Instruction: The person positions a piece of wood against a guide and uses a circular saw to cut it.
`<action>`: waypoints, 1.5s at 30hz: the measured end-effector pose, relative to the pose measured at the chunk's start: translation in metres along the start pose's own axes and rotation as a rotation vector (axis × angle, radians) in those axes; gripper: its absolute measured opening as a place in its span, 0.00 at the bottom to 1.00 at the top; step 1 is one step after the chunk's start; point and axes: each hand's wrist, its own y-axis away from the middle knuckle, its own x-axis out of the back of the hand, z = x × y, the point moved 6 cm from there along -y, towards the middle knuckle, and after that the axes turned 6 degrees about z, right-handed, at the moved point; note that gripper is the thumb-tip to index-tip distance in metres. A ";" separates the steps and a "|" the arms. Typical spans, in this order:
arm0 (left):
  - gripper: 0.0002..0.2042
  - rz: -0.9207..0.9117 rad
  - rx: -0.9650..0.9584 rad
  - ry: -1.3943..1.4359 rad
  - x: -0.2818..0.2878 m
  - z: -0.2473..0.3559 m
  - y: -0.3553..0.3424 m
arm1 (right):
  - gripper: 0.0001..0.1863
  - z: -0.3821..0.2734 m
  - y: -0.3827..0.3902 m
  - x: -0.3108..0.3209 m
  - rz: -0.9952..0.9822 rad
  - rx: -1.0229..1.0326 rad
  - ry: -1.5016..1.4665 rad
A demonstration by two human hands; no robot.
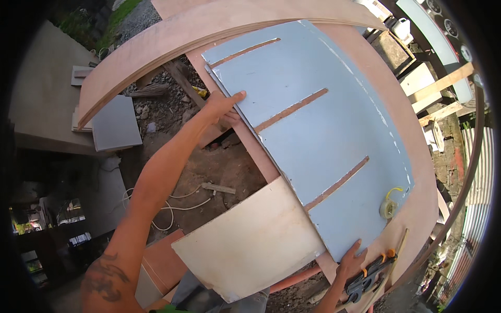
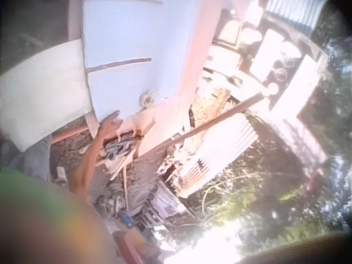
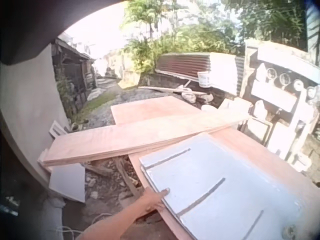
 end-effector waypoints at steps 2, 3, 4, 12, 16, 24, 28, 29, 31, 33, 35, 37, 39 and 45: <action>0.25 0.053 0.003 -0.005 0.038 0.015 -0.021 | 0.45 -0.002 0.006 -0.014 -0.066 -0.010 0.068; 0.23 0.084 0.009 -0.009 0.053 0.017 -0.027 | 0.45 -0.003 0.007 -0.018 -0.073 -0.008 0.064; 0.25 0.173 -0.130 -0.154 0.061 0.031 -0.015 | 0.46 0.002 0.003 -0.015 -0.089 -0.034 -0.028; 0.43 -0.344 -0.043 -0.672 -0.014 -0.148 0.260 | 0.45 -0.004 0.000 -0.007 -0.119 0.022 -0.065; 0.39 -0.147 0.101 -0.646 -0.012 -0.140 0.263 | 0.39 -0.019 0.002 0.002 -0.150 0.038 -0.037; 0.38 0.042 0.021 -0.682 0.051 -0.115 0.152 | 0.34 -0.037 0.000 0.017 -0.107 0.115 -0.149; 0.38 0.090 -0.057 -0.699 0.078 -0.089 0.103 | 0.35 -0.031 0.005 0.002 -0.170 0.120 -0.092; 0.38 0.089 -0.054 -0.704 0.082 -0.092 0.101 | 0.36 -0.034 0.008 -0.003 -0.189 0.071 -0.090; 0.38 0.116 -0.108 -0.703 0.083 -0.093 0.100 | 0.37 -0.029 0.006 -0.001 -0.123 0.059 0.014; 0.38 0.087 -0.136 -0.727 0.076 -0.089 0.104 | 0.38 -0.016 0.001 -0.002 -0.056 0.050 0.113; 0.37 0.075 -0.172 -0.746 0.068 -0.084 0.107 | 0.39 -0.003 -0.006 -0.009 -0.098 0.045 -0.022; 0.37 0.014 -0.190 -0.775 0.066 -0.083 0.112 | 0.40 -0.009 0.002 -0.011 -0.081 0.004 -0.052; 0.38 -0.020 -0.139 -0.802 0.072 -0.085 0.110 | 0.41 -0.016 0.007 -0.014 -0.169 -0.002 -0.089; 0.40 0.006 -0.146 -0.769 0.073 -0.089 0.108 | 0.42 -0.007 0.011 -0.010 -0.117 -0.041 0.021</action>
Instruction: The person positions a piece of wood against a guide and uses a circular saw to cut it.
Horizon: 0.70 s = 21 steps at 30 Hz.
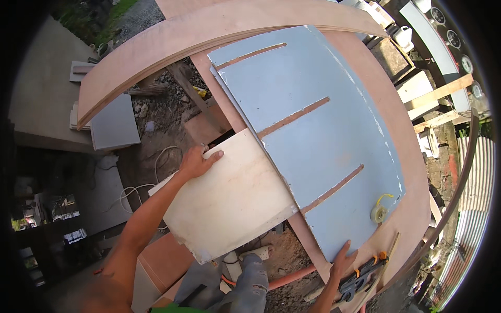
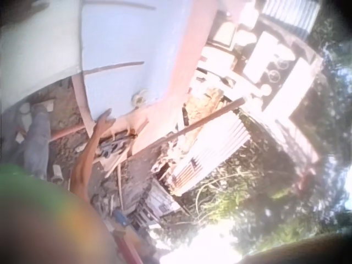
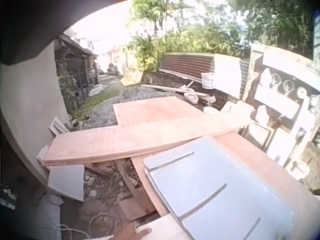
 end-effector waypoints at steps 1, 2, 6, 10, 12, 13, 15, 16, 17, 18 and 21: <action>0.40 0.006 -0.017 0.001 0.000 0.002 -0.001 | 0.42 -0.001 -0.005 -0.001 -0.009 0.045 -0.035; 0.41 0.011 -0.034 0.002 -0.001 0.004 -0.001 | 0.42 -0.001 -0.007 -0.001 -0.019 0.091 -0.070; 0.41 -0.039 -0.001 0.002 0.000 0.002 0.002 | 0.42 -0.008 0.001 -0.008 0.016 0.022 -0.151; 0.42 0.011 -0.036 -0.066 -0.004 0.001 0.000 | 0.43 -0.008 0.001 -0.008 0.044 0.037 -0.157; 0.42 0.004 -0.057 -0.072 -0.010 0.004 -0.002 | 0.44 -0.001 -0.003 -0.007 0.092 0.033 -0.132; 0.43 0.038 -0.059 -0.092 -0.011 0.003 -0.001 | 0.43 -0.002 -0.003 -0.006 0.070 0.066 -0.136; 0.44 0.060 -0.044 -0.104 -0.005 0.007 0.003 | 0.40 -0.007 0.001 -0.009 0.054 0.089 -0.141; 0.44 0.120 -0.111 -0.098 -0.002 -0.002 -0.001 | 0.38 -0.017 0.003 -0.014 0.058 0.089 -0.147; 0.43 0.084 -0.085 -0.110 -0.003 0.001 -0.002 | 0.36 -0.016 -0.001 -0.012 0.058 0.108 -0.168; 0.43 0.055 -0.057 -0.130 0.000 0.007 -0.001 | 0.34 -0.013 -0.004 -0.010 0.051 0.127 -0.195; 0.40 0.103 -0.115 -0.126 -0.004 0.014 0.001 | 0.34 -0.010 -0.006 -0.012 0.004 0.065 -0.244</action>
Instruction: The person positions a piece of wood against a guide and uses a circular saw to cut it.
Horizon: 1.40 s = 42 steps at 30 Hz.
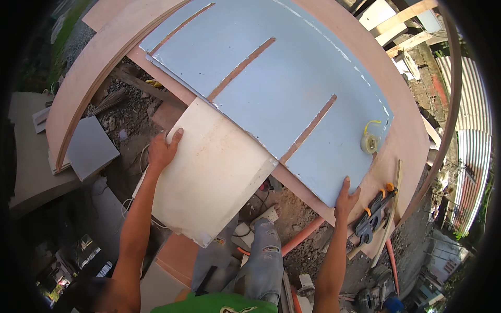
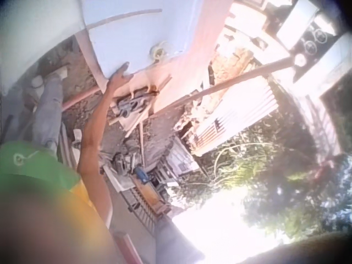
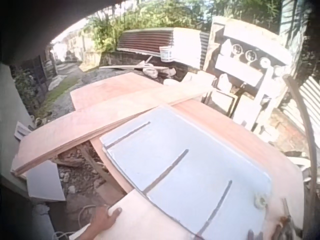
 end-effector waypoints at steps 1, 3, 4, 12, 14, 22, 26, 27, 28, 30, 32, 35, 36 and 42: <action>0.40 -0.016 -0.013 -0.003 -0.003 0.001 -0.001 | 0.34 0.000 0.000 0.003 0.015 -0.013 0.007; 0.36 -0.011 -0.068 0.005 -0.007 0.004 -0.007 | 0.34 0.001 -0.001 0.003 -0.047 -0.070 -0.067; 0.33 0.070 -0.127 0.100 -0.009 0.006 -0.010 | 0.34 0.001 -0.001 0.005 -0.035 -0.077 -0.062; 0.33 0.007 -0.239 0.156 -0.020 0.074 -0.057 | 0.35 -0.005 0.000 0.003 -0.054 -0.009 0.000; 0.33 0.025 -0.217 0.097 -0.023 0.064 -0.063 | 0.37 -0.005 -0.002 0.001 -0.056 -0.014 0.004; 0.33 0.051 -0.351 0.016 -0.020 0.067 -0.067 | 0.37 -0.025 -0.002 0.019 -0.005 -0.054 0.118; 0.34 0.030 -0.302 0.003 -0.022 0.034 -0.022 | 0.36 -0.041 -0.005 0.031 0.013 0.029 0.163; 0.35 0.111 -0.353 -0.009 -0.020 0.007 -0.007 | 0.36 -0.041 -0.008 0.028 0.006 0.021 0.165; 0.35 0.119 -0.355 -0.016 -0.011 -0.011 -0.001 | 0.36 -0.041 -0.008 0.025 0.000 0.012 0.171; 0.35 0.043 -0.179 0.027 0.000 -0.046 0.008 | 0.36 -0.035 -0.003 0.021 -0.014 -0.014 0.138; 0.35 0.059 -0.194 0.031 -0.002 -0.033 0.005 | 0.36 -0.021 -0.009 0.015 -0.040 -0.010 0.100; 0.35 0.069 -0.215 0.018 0.002 -0.025 0.001 | 0.35 -0.009 0.002 0.018 0.017 0.021 0.104; 0.35 0.070 -0.226 0.018 0.005 -0.026 -0.001 | 0.36 -0.015 0.003 0.017 -0.018 -0.009 0.066; 0.36 0.058 -0.158 0.002 0.013 -0.033 -0.017 | 0.38 -0.044 -0.009 0.014 -0.172 -0.046 0.072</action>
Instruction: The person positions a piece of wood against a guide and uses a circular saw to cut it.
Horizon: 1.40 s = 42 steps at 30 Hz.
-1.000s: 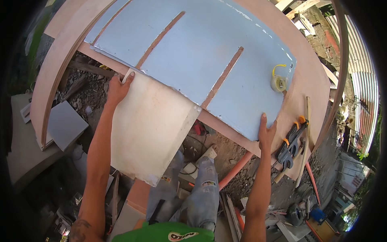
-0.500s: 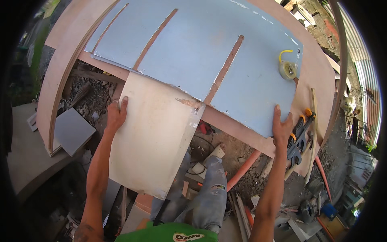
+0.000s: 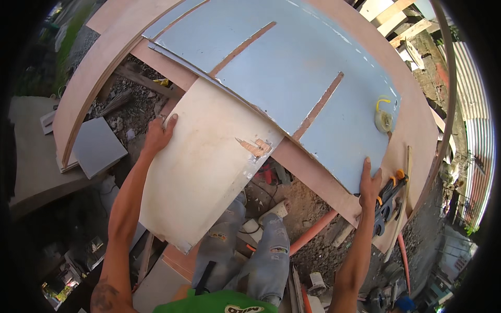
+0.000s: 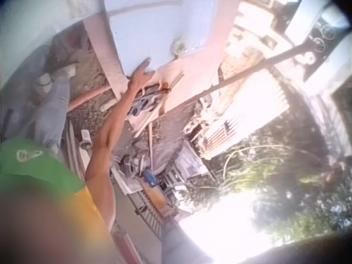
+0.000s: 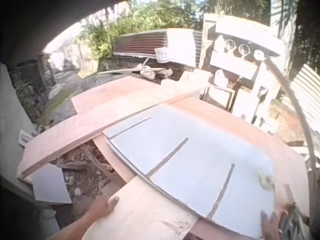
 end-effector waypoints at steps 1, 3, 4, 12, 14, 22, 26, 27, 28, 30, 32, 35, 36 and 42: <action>0.36 0.021 0.003 0.008 -0.004 0.010 -0.009 | 0.38 0.011 -0.011 -0.003 -0.002 0.021 -0.006; 0.37 -0.037 0.007 0.023 -0.017 0.030 -0.004 | 0.40 0.035 -0.017 0.006 0.110 0.074 0.072; 0.37 -0.016 0.020 0.007 -0.016 0.024 -0.003 | 0.41 0.032 -0.011 -0.004 0.156 0.090 0.031; 0.33 -0.076 0.102 0.012 -0.016 0.019 0.014 | 0.44 0.044 -0.018 -0.006 0.189 0.036 0.127; 0.32 -0.060 0.088 0.052 -0.014 0.013 0.010 | 0.44 0.038 -0.014 -0.015 0.123 0.051 0.066; 0.30 0.046 0.006 0.171 -0.032 0.023 0.000 | 0.36 0.044 -0.021 0.007 0.161 0.016 0.004; 0.29 0.130 -0.057 0.107 -0.016 -0.011 0.000 | 0.32 0.047 0.001 0.006 0.280 0.047 0.153; 0.30 0.121 -0.027 0.137 -0.018 -0.008 0.001 | 0.28 0.055 0.005 0.023 0.333 0.125 0.193; 0.30 0.166 -0.069 0.170 -0.020 -0.003 0.003 | 0.22 0.060 0.014 0.038 0.347 0.152 0.097; 0.28 0.190 -0.113 0.153 -0.019 0.002 0.005 | 0.19 0.057 0.039 0.074 0.425 0.208 0.125; 0.24 0.159 -0.069 0.090 -0.020 0.020 0.012 | 0.14 0.062 0.052 0.121 0.531 0.288 0.183; 0.23 0.305 -0.139 -0.040 -0.002 0.040 0.034 | 0.15 0.096 0.037 0.193 0.540 0.190 0.322; 0.23 0.414 -0.211 -0.138 0.007 0.043 0.045 | 0.15 0.112 0.031 0.215 0.539 0.188 0.318; 0.19 0.357 -0.187 -0.020 -0.026 0.131 0.173 | 0.15 0.171 -0.027 0.249 0.385 0.278 0.654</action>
